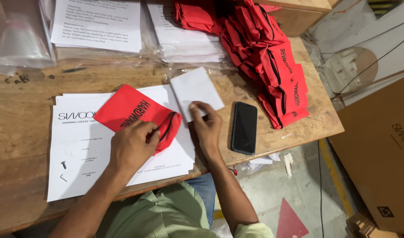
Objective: Placing assembly instruction manuals and hardware bags into white envelopes for shipping.
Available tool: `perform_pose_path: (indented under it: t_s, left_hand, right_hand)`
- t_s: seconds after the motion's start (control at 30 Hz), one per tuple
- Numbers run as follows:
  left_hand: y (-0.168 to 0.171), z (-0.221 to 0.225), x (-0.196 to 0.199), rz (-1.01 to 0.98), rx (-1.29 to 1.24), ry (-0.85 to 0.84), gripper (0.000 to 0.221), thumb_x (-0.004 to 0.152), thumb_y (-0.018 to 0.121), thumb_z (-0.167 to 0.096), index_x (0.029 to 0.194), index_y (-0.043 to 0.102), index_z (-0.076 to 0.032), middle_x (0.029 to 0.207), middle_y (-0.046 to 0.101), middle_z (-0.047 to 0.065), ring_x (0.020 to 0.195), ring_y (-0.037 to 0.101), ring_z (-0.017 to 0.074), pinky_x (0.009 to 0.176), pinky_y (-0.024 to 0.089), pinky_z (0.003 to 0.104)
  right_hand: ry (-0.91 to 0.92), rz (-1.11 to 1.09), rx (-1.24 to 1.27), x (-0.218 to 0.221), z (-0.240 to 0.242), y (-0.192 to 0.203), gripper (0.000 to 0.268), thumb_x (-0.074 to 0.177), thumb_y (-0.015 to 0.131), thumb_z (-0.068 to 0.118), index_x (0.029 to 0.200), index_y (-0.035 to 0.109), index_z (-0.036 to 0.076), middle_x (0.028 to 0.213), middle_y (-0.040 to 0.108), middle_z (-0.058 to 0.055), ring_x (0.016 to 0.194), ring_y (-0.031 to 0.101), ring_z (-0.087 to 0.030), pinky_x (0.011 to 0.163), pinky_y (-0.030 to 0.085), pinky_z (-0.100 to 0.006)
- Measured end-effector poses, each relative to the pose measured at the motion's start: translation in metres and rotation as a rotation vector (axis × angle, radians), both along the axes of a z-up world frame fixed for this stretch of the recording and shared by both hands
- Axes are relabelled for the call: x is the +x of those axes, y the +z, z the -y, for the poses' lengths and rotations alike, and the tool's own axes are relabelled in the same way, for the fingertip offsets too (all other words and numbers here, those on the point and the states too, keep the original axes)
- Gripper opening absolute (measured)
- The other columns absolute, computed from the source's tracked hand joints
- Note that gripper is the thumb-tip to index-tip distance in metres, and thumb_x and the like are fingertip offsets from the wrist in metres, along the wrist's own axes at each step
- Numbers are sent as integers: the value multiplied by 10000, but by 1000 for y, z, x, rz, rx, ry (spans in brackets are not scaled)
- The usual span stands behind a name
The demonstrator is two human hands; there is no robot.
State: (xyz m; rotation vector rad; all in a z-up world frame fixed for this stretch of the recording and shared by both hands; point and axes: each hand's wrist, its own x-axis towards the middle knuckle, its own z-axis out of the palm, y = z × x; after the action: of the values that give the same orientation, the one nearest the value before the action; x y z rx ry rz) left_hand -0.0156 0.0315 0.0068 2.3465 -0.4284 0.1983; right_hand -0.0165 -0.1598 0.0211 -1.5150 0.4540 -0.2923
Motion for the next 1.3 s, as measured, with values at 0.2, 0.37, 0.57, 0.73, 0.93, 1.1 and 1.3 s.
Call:
perform_pose_path:
  t_s: [0.2,0.37,0.57,0.73,0.93,1.1,1.3]
  left_hand:
    - [-2,-2,-2,89,-108,34,126,869,758,-201,920,770,-87,823,730,102,685,706,304,609,562,416]
    - [-13,-6,-5,160,-191,6,101,899,759,-148,963,765,-70,851,718,113,692,695,307,601,554,410]
    - [-7,-2,-4,126,-252,-45,51,890,743,-79,930,754,-50,784,690,90,623,680,259,548,539,376]
    - [-11,-1,-2,192,-257,-38,74,891,742,-67,958,731,-40,836,681,104,633,670,271,546,537,384]
    - [-21,-2,-3,223,-260,-62,101,909,749,-47,997,700,-47,839,652,106,684,663,294,571,532,386]
    - [-22,-1,-2,189,-309,-61,141,940,723,-36,1074,677,-28,859,665,90,697,689,222,579,559,349]
    - [-16,-3,-3,235,-281,-79,187,935,727,-38,1113,672,-11,844,659,88,693,678,237,584,547,365]
  right_hand:
    - [10,414,-143,-51,21,-27,401,988,665,-29,1381,594,-68,1229,687,-84,1036,656,-92,872,543,-240]
    - [74,156,-42,-101,16,-8,499,939,625,-56,1430,538,-64,1173,683,-92,922,656,-129,762,523,-248]
    - [164,3,-74,-108,12,-18,424,948,654,-8,1370,638,-46,1094,730,-110,864,664,-127,731,534,-249]
    - [199,4,-204,-96,8,-18,373,944,680,33,1310,687,-36,1102,719,-78,944,635,-79,826,522,-213]
    - [56,94,-195,-95,1,-19,375,963,656,-1,1332,650,-67,1189,705,-96,959,629,-70,826,518,-191]
    - [121,-14,74,-97,-2,-10,377,925,615,-37,1299,618,-83,1069,701,-95,708,612,-74,479,501,-242]
    - [211,-28,119,-105,1,-10,403,910,599,-78,1310,629,-112,858,688,-117,536,569,-93,418,420,-235]
